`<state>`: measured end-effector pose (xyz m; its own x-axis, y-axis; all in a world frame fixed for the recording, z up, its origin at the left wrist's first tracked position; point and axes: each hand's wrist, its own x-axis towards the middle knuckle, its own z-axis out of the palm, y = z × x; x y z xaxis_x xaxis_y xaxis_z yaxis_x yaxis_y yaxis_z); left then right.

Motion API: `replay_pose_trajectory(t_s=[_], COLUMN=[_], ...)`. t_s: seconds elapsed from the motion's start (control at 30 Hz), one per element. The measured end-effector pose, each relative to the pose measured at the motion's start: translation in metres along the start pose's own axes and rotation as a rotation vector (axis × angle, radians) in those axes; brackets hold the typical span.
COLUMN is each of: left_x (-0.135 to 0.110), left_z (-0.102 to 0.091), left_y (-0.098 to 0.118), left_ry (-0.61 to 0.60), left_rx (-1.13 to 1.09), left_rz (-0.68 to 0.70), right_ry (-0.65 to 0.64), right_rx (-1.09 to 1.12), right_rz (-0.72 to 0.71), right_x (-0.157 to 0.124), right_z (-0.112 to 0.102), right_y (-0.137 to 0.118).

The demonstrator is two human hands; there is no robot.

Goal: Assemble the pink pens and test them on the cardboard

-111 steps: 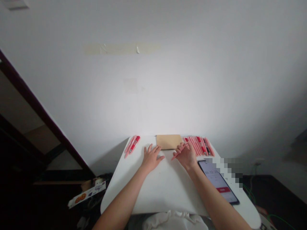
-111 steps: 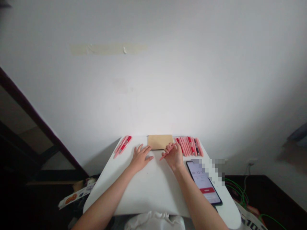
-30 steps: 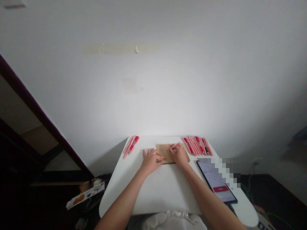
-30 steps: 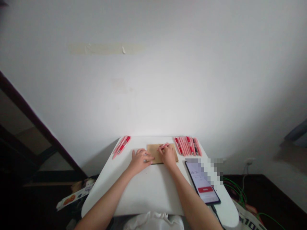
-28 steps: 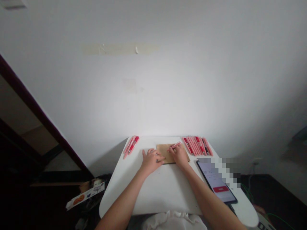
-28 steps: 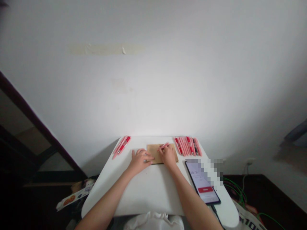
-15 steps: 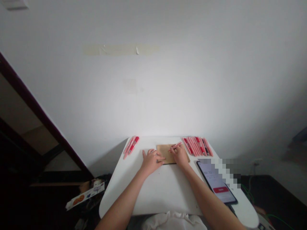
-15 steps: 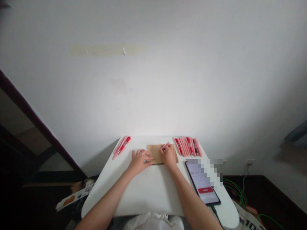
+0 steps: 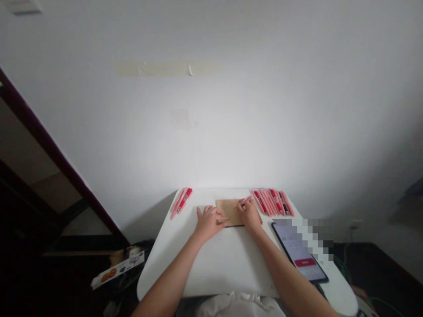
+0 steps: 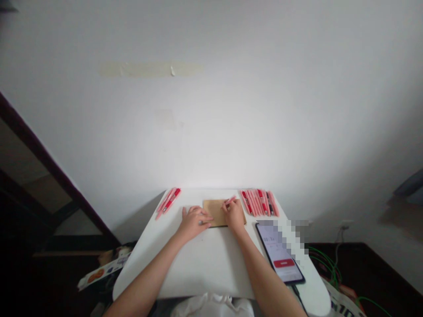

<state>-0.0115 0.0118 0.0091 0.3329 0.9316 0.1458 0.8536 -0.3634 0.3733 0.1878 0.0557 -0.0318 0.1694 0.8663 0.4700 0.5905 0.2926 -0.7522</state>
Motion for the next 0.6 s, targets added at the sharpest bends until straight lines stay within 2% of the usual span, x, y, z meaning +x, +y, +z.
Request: replay_pose_trajectory(t_s=[0.2, 0.47, 0.6], left_x=[0.0, -0.001, 0.0], left_z=[-0.002, -0.003, 0.0], left_y=[0.002, 0.002, 0.001], left_ry=[-0.009, -0.016, -0.005], left_rx=[0.003, 0.002, -0.003], left_rz=[-0.011, -0.016, -0.012], right_ry=[0.016, 0.074, 0.171], right_rx=[0.044, 0.248, 0.378], right_rz=[0.02, -0.012, 0.035], right_x=[0.0, 0.0, 0.0], right_z=[-0.002, -0.01, -0.015], right_y=[-0.002, -0.006, -0.007])
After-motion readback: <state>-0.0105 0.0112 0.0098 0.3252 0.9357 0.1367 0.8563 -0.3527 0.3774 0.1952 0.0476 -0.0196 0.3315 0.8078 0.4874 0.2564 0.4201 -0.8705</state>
